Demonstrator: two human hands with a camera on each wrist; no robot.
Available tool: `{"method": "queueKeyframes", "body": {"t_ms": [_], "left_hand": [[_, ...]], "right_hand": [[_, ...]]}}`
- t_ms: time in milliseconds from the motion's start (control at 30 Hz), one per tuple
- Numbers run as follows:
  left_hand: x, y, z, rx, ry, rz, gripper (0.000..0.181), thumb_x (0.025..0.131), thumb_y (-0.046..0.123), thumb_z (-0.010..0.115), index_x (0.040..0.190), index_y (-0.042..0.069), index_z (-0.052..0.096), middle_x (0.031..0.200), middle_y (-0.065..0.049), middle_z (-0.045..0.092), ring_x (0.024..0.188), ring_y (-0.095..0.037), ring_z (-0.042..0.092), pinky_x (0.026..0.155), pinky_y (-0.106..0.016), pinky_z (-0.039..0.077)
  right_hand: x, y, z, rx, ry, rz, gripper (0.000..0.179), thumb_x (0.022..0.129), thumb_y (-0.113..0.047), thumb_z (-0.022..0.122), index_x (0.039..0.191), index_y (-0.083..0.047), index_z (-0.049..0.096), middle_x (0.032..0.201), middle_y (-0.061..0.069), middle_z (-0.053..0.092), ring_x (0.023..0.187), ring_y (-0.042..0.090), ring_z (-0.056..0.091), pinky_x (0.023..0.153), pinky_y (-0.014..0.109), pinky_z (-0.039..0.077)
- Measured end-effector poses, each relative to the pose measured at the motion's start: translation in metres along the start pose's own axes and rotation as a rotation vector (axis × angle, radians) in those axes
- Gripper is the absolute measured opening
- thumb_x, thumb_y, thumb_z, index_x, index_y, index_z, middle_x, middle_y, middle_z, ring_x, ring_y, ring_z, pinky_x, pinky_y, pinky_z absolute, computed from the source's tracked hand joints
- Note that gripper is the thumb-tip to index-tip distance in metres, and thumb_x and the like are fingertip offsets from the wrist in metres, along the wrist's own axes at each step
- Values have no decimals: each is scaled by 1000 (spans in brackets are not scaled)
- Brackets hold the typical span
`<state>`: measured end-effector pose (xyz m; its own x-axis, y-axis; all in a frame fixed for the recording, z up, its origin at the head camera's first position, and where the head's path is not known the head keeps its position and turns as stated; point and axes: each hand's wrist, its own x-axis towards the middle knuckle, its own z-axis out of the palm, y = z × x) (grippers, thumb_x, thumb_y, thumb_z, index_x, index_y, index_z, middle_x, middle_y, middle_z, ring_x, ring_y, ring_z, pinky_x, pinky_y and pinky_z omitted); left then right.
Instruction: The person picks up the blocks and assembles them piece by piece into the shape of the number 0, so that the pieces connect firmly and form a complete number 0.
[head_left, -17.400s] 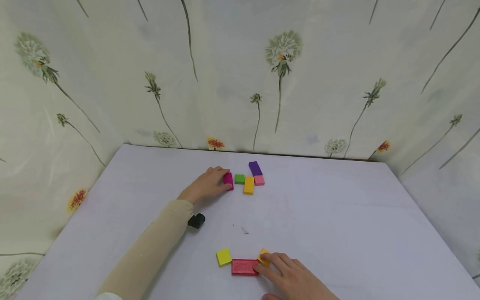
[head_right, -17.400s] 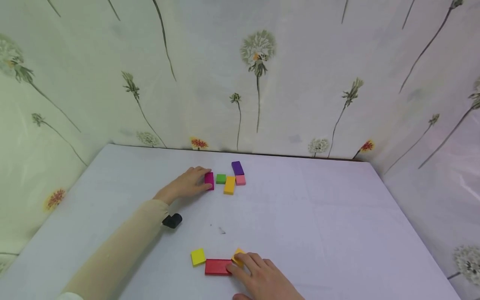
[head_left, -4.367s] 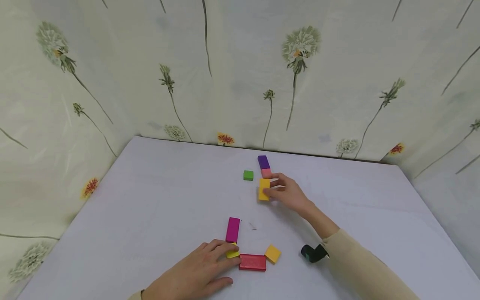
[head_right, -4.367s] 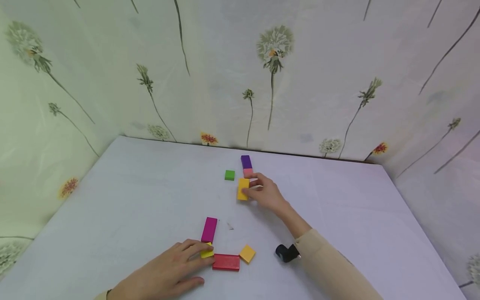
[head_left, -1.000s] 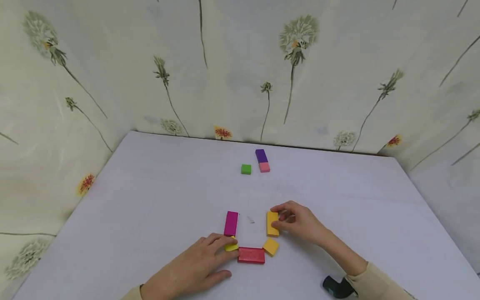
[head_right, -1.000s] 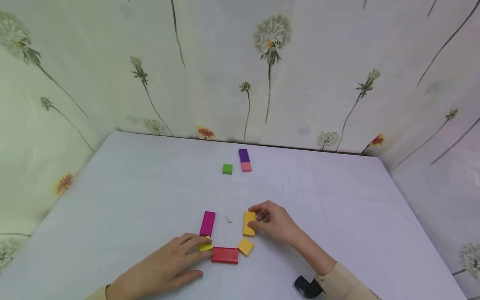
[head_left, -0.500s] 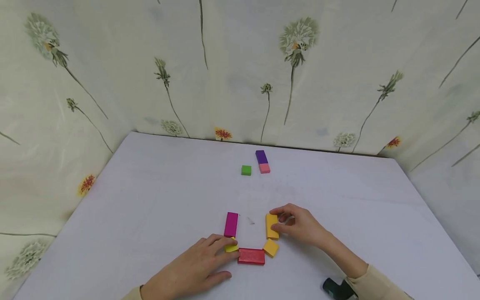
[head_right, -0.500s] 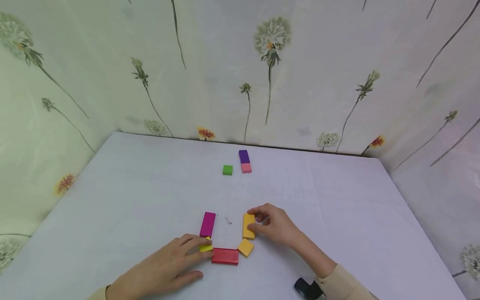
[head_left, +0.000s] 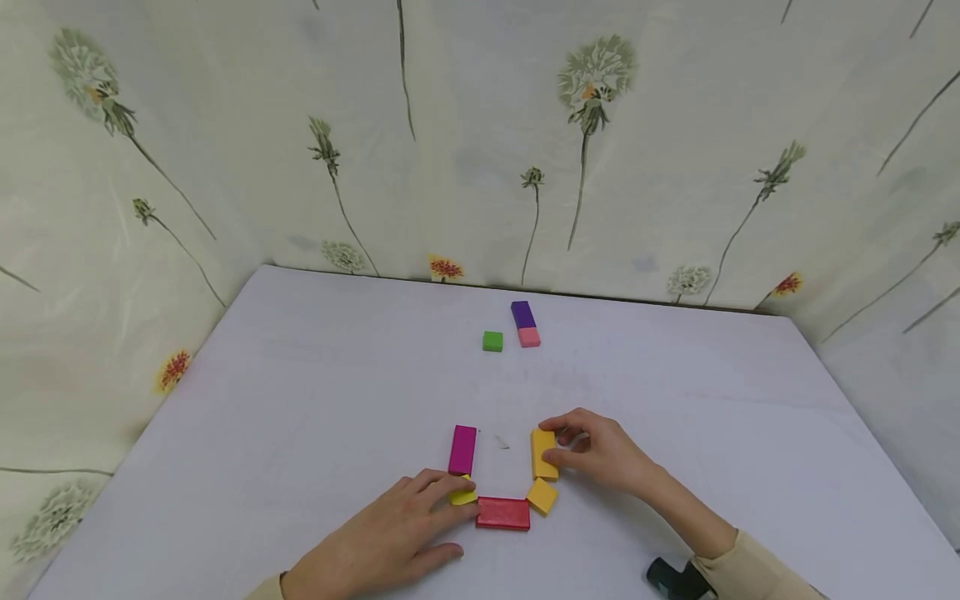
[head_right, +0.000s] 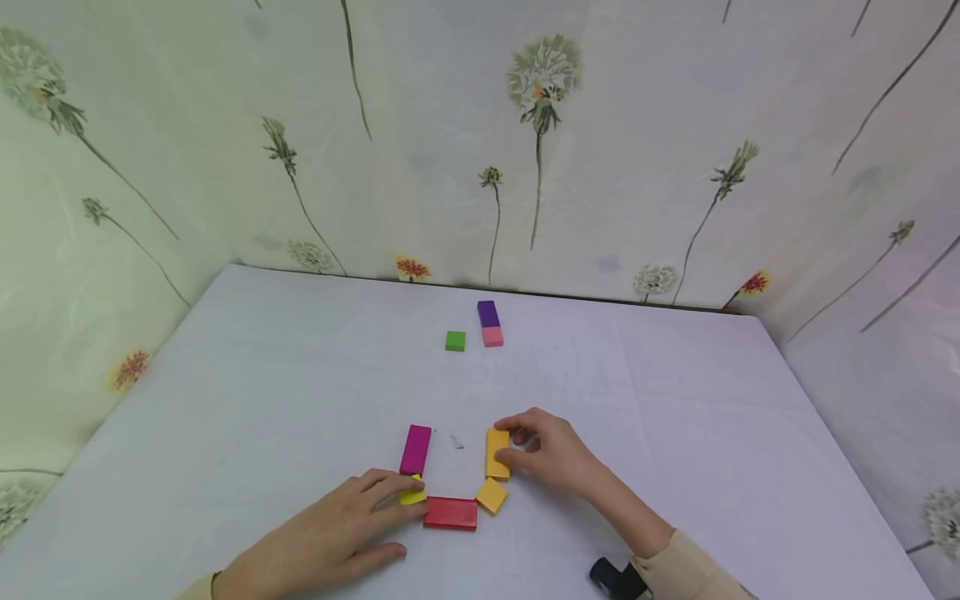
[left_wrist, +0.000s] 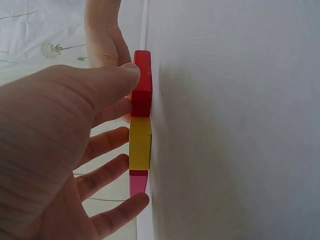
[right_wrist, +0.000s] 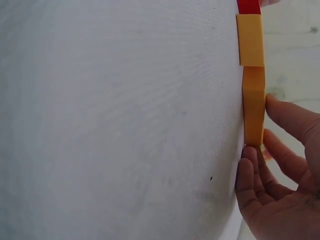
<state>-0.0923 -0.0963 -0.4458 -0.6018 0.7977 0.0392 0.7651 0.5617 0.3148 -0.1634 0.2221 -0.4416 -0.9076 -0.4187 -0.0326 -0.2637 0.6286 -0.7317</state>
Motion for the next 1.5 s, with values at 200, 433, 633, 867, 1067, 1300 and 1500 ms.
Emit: {"method": "queueKeyframes", "body": {"t_ms": [200, 433, 633, 867, 1067, 1300, 1500], "left_hand": [[0, 0, 1, -2, 3, 3, 48, 96, 45, 59, 141, 30, 52, 141, 6, 45, 127, -17, 41, 101, -41, 43], [0, 1, 1, 4, -2, 9, 47, 96, 46, 58, 140, 30, 53, 141, 5, 46, 126, -17, 42, 100, -41, 44], [0, 1, 2, 10, 2, 13, 48, 96, 46, 58, 141, 30, 52, 142, 5, 46, 126, -17, 42, 100, -41, 43], [0, 1, 2, 18, 36, 28, 48, 96, 46, 58, 141, 30, 53, 142, 5, 46, 126, -17, 42, 99, -42, 44], [-1, 1, 2, 22, 47, 32, 46, 96, 45, 58, 139, 29, 54, 141, 4, 46, 126, -17, 42, 99, -42, 44], [-1, 1, 1, 26, 64, 41, 46, 96, 44, 58, 139, 27, 55, 140, 3, 47, 125, -17, 42, 99, -41, 44], [-1, 1, 1, 22, 63, 38, 46, 96, 45, 58, 139, 27, 55, 139, 4, 47, 125, -17, 42, 100, -40, 43]], "right_hand": [[-1, 2, 1, -22, 11, -9, 35, 85, -21, 78, 116, -10, 68, 105, 0, 63, 90, 17, 58, 77, 24, 53], [-13, -9, 1, -190, 75, -52, 37, 90, -31, 72, 122, -14, 66, 108, -6, 62, 95, 13, 58, 78, 29, 53], [-39, -30, 10, -535, 63, -218, 44, 86, -41, 74, 126, -26, 64, 116, -8, 57, 103, 9, 57, 85, 31, 53], [-62, -49, 23, -647, -45, -284, 47, 90, -51, 65, 132, -30, 59, 121, -8, 56, 109, 11, 54, 91, 38, 50], [-69, -56, 29, -664, -174, -213, 54, 94, -60, 50, 136, -27, 57, 132, -1, 53, 118, 20, 51, 95, 46, 46], [-71, -55, 32, -709, -168, -246, 55, 95, -60, 50, 135, -24, 58, 130, 0, 52, 114, 21, 52, 93, 48, 46], [-73, -59, 34, -673, -214, -216, 59, 95, -64, 43, 140, -26, 54, 134, -1, 50, 116, 21, 50, 96, 50, 43]]}}
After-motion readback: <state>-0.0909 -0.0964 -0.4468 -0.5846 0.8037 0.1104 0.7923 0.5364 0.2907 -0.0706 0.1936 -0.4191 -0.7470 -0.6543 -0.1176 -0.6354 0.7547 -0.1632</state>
